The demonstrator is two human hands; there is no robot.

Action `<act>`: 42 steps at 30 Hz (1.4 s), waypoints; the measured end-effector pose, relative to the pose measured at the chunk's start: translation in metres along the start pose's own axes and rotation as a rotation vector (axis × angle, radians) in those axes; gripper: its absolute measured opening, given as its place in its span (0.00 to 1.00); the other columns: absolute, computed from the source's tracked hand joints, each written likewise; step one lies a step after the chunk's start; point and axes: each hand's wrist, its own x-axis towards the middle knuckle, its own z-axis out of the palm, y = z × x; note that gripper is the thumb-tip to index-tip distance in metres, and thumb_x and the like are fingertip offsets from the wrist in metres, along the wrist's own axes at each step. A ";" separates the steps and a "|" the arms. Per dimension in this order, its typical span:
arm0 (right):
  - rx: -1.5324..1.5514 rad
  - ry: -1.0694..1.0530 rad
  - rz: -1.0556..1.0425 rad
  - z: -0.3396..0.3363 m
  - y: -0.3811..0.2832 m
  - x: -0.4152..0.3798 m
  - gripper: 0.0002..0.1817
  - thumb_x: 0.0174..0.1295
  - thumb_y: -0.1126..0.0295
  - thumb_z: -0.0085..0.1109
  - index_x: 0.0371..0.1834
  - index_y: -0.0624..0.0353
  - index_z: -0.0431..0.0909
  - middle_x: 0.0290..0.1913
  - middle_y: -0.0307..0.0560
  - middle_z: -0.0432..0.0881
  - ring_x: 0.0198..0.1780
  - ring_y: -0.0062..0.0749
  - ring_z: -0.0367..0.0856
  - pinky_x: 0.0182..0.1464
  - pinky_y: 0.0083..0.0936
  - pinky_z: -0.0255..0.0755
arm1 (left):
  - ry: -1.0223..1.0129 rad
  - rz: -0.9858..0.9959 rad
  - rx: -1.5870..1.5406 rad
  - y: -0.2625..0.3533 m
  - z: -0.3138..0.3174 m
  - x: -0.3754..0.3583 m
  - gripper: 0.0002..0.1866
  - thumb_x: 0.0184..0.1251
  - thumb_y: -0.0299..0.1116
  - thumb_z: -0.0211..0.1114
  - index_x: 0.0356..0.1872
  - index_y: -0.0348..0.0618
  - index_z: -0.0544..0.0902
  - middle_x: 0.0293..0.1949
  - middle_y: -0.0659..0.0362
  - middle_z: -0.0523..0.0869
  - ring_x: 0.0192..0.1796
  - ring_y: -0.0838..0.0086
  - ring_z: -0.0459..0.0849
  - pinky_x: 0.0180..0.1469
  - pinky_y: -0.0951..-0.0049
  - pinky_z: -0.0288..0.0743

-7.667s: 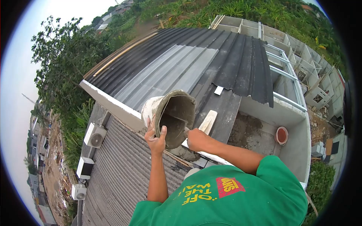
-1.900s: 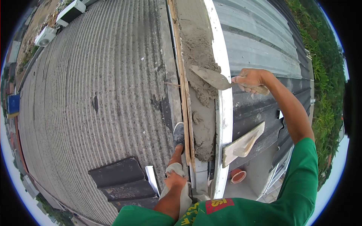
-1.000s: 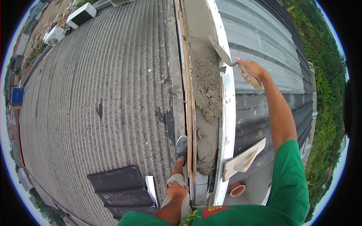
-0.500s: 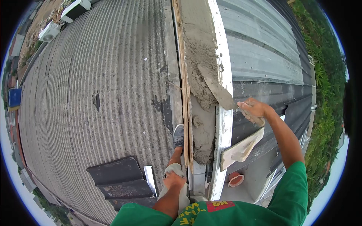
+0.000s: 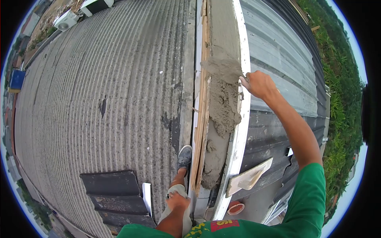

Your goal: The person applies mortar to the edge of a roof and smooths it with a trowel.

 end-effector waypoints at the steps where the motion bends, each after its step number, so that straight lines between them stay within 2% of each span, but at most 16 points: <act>1: 0.000 -0.002 0.031 -0.008 0.012 0.021 0.27 0.68 0.48 0.50 0.33 0.64 0.85 0.30 0.64 0.84 0.37 0.61 0.83 0.43 0.50 0.78 | -0.009 -0.003 -0.004 0.001 -0.001 0.000 0.45 0.55 0.60 0.64 0.69 0.38 0.67 0.69 0.44 0.69 0.70 0.62 0.72 0.67 0.56 0.64; 3: 0.116 -0.032 0.012 -0.010 0.048 0.065 0.28 0.68 0.48 0.51 0.34 0.67 0.84 0.35 0.68 0.83 0.40 0.63 0.82 0.46 0.48 0.77 | 0.013 0.004 0.018 0.002 0.001 0.003 0.46 0.54 0.61 0.64 0.69 0.38 0.67 0.70 0.45 0.69 0.69 0.59 0.73 0.68 0.57 0.64; 4: 0.145 -0.071 -0.018 -0.008 0.065 0.086 0.28 0.69 0.48 0.51 0.33 0.68 0.83 0.32 0.65 0.83 0.33 0.58 0.83 0.38 0.48 0.77 | 0.003 -0.007 0.005 0.004 -0.002 0.003 0.47 0.54 0.61 0.65 0.69 0.37 0.67 0.70 0.45 0.69 0.68 0.58 0.74 0.68 0.57 0.64; 5: 0.336 -0.211 0.144 -0.026 0.058 0.088 0.29 0.70 0.48 0.50 0.27 0.67 0.79 0.23 0.56 0.79 0.24 0.45 0.79 0.28 0.45 0.73 | -0.008 -0.022 -0.002 0.003 -0.003 0.002 0.47 0.53 0.61 0.65 0.68 0.37 0.67 0.70 0.44 0.69 0.68 0.56 0.75 0.68 0.57 0.63; 6: 0.350 -0.352 0.117 -0.035 0.055 0.093 0.29 0.71 0.47 0.48 0.23 0.64 0.75 0.18 0.46 0.71 0.19 0.33 0.72 0.23 0.39 0.70 | 0.018 -0.014 -0.007 0.003 0.000 0.005 0.48 0.52 0.61 0.67 0.69 0.36 0.67 0.69 0.44 0.69 0.66 0.54 0.76 0.67 0.57 0.64; 7: 0.319 -0.452 0.196 -0.036 0.051 0.092 0.31 0.71 0.46 0.49 0.18 0.62 0.70 0.16 0.44 0.71 0.17 0.29 0.72 0.20 0.32 0.68 | 0.009 -0.027 0.027 0.001 0.004 0.007 0.48 0.52 0.61 0.67 0.69 0.36 0.67 0.69 0.44 0.69 0.66 0.54 0.76 0.67 0.57 0.64; 12: 0.490 -0.883 0.021 0.005 0.040 0.008 0.31 0.71 0.47 0.49 0.18 0.63 0.74 0.17 0.45 0.74 0.19 0.31 0.73 0.21 0.33 0.71 | -0.050 -0.011 -0.059 0.003 0.000 0.010 0.50 0.50 0.60 0.70 0.70 0.37 0.66 0.70 0.41 0.67 0.65 0.53 0.77 0.67 0.57 0.67; 16: 0.582 -0.960 0.100 0.024 0.036 -0.065 0.31 0.74 0.49 0.47 0.17 0.63 0.74 0.16 0.45 0.74 0.17 0.31 0.74 0.22 0.31 0.71 | -0.011 0.008 -0.032 0.002 0.006 0.008 0.50 0.51 0.60 0.70 0.70 0.37 0.66 0.70 0.42 0.66 0.65 0.52 0.77 0.67 0.57 0.66; 19: 0.656 -0.919 0.085 0.037 0.034 -0.110 0.32 0.74 0.48 0.47 0.17 0.62 0.74 0.15 0.43 0.73 0.17 0.30 0.74 0.22 0.31 0.71 | 0.001 0.005 -0.007 0.001 0.008 0.007 0.50 0.50 0.61 0.70 0.70 0.38 0.65 0.71 0.42 0.65 0.65 0.52 0.77 0.68 0.57 0.66; 22: 0.582 -0.882 0.136 0.046 0.030 -0.152 0.30 0.71 0.47 0.50 0.21 0.63 0.77 0.18 0.49 0.77 0.19 0.37 0.78 0.24 0.36 0.74 | -0.001 0.000 -0.004 0.001 0.012 0.005 0.51 0.50 0.62 0.69 0.70 0.38 0.65 0.72 0.42 0.64 0.67 0.52 0.75 0.69 0.56 0.65; 24: 0.428 -0.279 -0.229 0.078 0.045 -0.184 0.26 0.68 0.49 0.55 0.20 0.60 0.77 0.20 0.55 0.80 0.21 0.45 0.80 0.24 0.41 0.73 | -0.003 0.005 0.000 0.001 0.011 0.004 0.51 0.51 0.62 0.69 0.71 0.38 0.65 0.72 0.42 0.64 0.67 0.53 0.75 0.68 0.56 0.65; 27: 0.239 -0.170 -0.239 0.092 0.061 -0.206 0.23 0.66 0.51 0.58 0.20 0.57 0.78 0.22 0.57 0.81 0.22 0.50 0.80 0.25 0.43 0.74 | 0.001 -0.007 -0.030 0.000 0.016 0.004 0.50 0.52 0.62 0.68 0.70 0.38 0.65 0.72 0.42 0.64 0.67 0.53 0.75 0.68 0.56 0.65; 31: -0.004 -0.044 -0.396 0.095 0.077 -0.135 0.25 0.67 0.48 0.54 0.20 0.55 0.78 0.20 0.51 0.81 0.22 0.51 0.79 0.27 0.43 0.75 | 0.027 0.020 0.026 0.006 0.012 0.003 0.50 0.52 0.62 0.68 0.70 0.37 0.65 0.72 0.42 0.65 0.68 0.51 0.74 0.68 0.56 0.65; 35: -0.051 -0.189 -0.383 0.069 0.089 -0.055 0.26 0.68 0.47 0.51 0.21 0.56 0.81 0.20 0.53 0.80 0.25 0.52 0.80 0.32 0.45 0.76 | -0.003 -0.007 0.003 0.008 0.003 0.002 0.50 0.51 0.62 0.69 0.70 0.37 0.66 0.71 0.42 0.66 0.67 0.52 0.75 0.68 0.56 0.66; 40: -0.001 -0.160 -0.299 0.043 0.098 0.010 0.29 0.68 0.46 0.50 0.22 0.61 0.82 0.19 0.57 0.79 0.24 0.54 0.78 0.33 0.43 0.75 | 0.019 -0.010 0.004 0.012 0.009 0.006 0.49 0.49 0.61 0.70 0.68 0.38 0.68 0.70 0.42 0.67 0.66 0.53 0.75 0.67 0.57 0.66; 42: 0.175 -0.257 -0.249 0.042 0.102 0.028 0.32 0.70 0.44 0.49 0.21 0.64 0.79 0.17 0.54 0.77 0.22 0.48 0.76 0.30 0.41 0.74 | 0.047 0.013 0.030 0.012 0.019 0.010 0.49 0.49 0.61 0.70 0.68 0.38 0.68 0.70 0.42 0.67 0.66 0.53 0.76 0.67 0.57 0.67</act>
